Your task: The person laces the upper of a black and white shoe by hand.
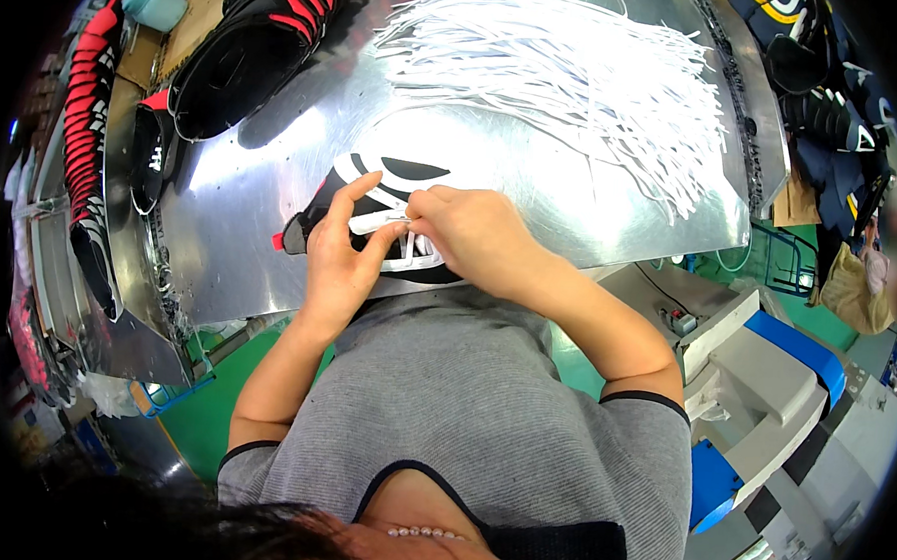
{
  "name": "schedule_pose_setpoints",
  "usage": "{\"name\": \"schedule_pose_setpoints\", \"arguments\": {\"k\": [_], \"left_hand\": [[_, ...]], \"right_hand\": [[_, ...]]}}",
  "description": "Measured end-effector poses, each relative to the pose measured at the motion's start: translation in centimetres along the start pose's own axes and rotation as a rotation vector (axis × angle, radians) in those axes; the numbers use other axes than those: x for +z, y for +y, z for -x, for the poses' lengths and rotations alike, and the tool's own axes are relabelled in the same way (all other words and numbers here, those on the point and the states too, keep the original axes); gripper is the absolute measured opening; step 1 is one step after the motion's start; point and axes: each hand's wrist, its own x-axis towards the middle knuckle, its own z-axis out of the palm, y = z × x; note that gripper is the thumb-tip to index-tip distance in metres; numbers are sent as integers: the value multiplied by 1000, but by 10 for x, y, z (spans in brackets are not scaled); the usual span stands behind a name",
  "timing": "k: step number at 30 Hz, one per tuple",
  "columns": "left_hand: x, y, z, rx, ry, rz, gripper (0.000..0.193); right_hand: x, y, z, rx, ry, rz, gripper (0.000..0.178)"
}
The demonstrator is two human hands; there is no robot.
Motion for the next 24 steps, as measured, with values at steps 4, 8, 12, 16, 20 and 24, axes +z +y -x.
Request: {"name": "schedule_pose_setpoints", "arguments": {"k": [4,8,12,16,20,24], "left_hand": [[8,9,8,48,-99,-34,54],[15,-2,3,120,-5,-39,52],[1,-9,-13,-212,-87,496,46],[-9,-20,-24,-246,-90,439,48],[-2,1,-27,-152,-46,419,49],[-16,-7,-24,-263,-62,421,55]], "right_hand": [[24,-5,1,123,36,51,17],[42,0,-7,86,150,17,18],[-4,0,-5,211,-9,59,12],[-24,-1,10,345,170,-88,16],[6,16,6,291,286,-72,20],[11,20,3,246,333,-104,20]]}}
